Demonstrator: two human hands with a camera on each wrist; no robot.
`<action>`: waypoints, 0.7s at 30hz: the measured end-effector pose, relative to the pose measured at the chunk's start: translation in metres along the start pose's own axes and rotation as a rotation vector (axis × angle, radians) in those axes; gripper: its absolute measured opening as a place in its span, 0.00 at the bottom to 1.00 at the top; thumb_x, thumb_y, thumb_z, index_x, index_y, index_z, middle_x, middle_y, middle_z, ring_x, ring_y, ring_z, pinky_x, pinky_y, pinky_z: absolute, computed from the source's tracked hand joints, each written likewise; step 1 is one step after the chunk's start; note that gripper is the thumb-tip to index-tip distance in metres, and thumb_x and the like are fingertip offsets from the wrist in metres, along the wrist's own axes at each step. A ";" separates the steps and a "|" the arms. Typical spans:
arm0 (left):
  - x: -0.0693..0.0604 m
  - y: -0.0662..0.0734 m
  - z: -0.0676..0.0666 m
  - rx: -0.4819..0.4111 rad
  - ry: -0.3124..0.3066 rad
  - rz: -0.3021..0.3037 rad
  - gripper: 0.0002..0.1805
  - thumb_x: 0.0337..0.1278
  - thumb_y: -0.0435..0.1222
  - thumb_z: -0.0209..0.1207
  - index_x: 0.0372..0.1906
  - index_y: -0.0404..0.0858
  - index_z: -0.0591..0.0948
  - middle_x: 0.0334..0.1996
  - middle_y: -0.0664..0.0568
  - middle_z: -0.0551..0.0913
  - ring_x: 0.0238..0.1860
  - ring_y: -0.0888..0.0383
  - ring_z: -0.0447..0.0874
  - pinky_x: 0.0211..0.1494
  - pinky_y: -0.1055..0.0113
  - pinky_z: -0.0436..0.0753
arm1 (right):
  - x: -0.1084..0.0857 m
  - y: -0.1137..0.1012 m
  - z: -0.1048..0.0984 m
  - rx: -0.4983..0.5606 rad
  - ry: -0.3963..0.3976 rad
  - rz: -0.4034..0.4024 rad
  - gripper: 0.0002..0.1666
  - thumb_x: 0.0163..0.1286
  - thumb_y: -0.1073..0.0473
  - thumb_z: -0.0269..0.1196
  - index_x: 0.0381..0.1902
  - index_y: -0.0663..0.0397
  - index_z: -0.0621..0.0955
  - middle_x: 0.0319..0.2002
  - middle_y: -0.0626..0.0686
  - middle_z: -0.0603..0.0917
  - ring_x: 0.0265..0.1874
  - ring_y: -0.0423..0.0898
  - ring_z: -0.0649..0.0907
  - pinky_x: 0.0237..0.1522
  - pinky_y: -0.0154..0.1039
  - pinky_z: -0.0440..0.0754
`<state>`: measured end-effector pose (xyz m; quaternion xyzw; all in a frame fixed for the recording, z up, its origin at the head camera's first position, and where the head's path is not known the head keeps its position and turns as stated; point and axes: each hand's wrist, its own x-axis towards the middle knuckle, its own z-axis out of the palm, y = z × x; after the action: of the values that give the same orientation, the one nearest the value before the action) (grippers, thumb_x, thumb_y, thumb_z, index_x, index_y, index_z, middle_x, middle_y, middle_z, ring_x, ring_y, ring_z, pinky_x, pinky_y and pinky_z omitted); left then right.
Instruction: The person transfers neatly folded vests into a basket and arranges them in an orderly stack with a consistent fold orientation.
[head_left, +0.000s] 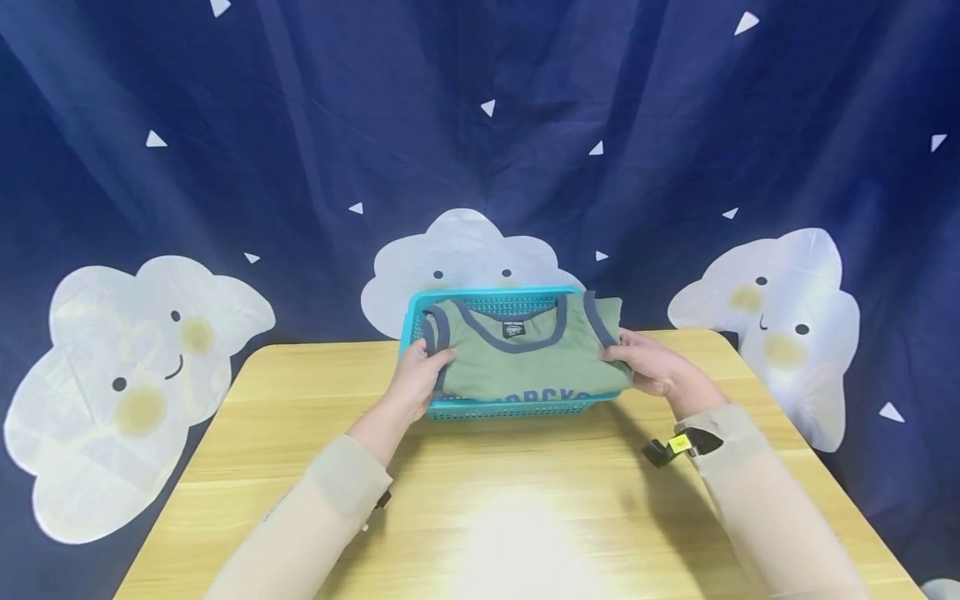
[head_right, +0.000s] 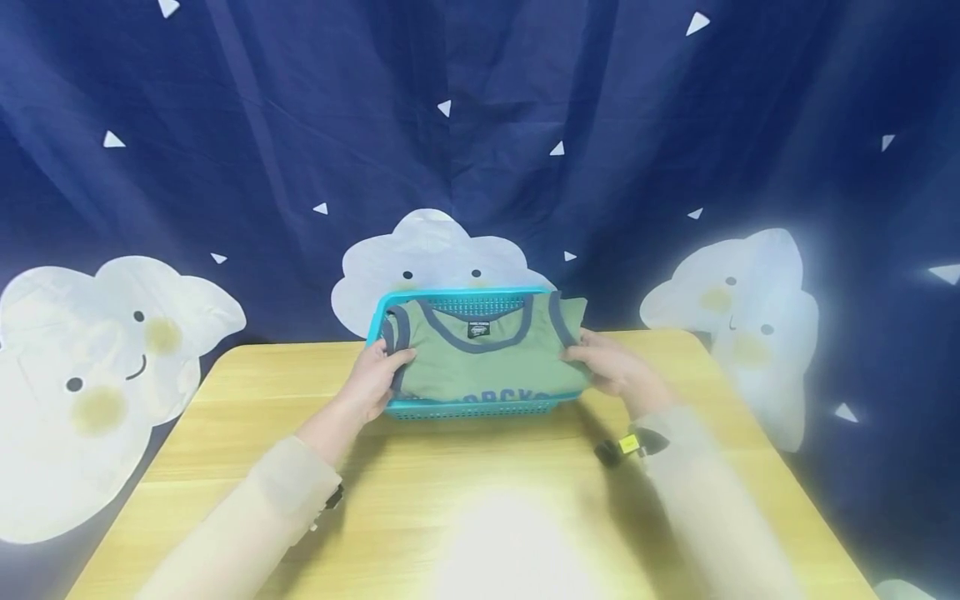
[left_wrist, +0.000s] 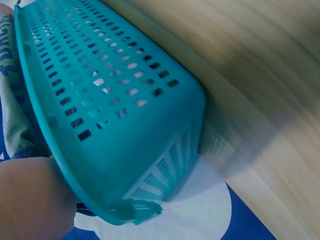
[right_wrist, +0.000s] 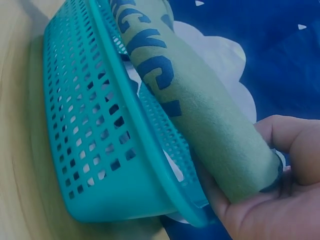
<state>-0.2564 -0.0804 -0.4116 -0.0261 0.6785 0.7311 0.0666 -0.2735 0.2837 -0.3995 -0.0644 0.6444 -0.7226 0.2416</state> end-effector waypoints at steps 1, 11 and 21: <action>0.001 -0.001 -0.001 0.012 0.010 0.007 0.16 0.69 0.33 0.56 0.58 0.34 0.74 0.44 0.48 0.83 0.40 0.58 0.85 0.48 0.67 0.83 | 0.002 0.001 0.001 0.001 0.004 0.001 0.16 0.73 0.75 0.46 0.55 0.59 0.63 0.38 0.52 0.84 0.34 0.45 0.87 0.40 0.38 0.87; 0.012 -0.007 -0.003 0.084 0.071 0.033 0.19 0.68 0.33 0.58 0.60 0.33 0.73 0.52 0.45 0.80 0.50 0.52 0.79 0.55 0.62 0.79 | 0.016 0.003 0.003 0.005 0.029 0.016 0.21 0.71 0.76 0.46 0.58 0.57 0.63 0.42 0.53 0.81 0.38 0.45 0.86 0.43 0.39 0.86; 0.023 -0.010 -0.010 0.090 0.086 0.017 0.20 0.67 0.34 0.59 0.61 0.34 0.74 0.52 0.44 0.81 0.46 0.53 0.83 0.49 0.64 0.82 | 0.026 0.003 0.011 -0.005 0.059 0.053 0.23 0.71 0.75 0.48 0.61 0.55 0.63 0.42 0.53 0.82 0.37 0.46 0.86 0.41 0.40 0.87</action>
<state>-0.2787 -0.0880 -0.4252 -0.0489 0.7131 0.6986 0.0323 -0.2909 0.2623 -0.4064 -0.0265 0.6544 -0.7161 0.2414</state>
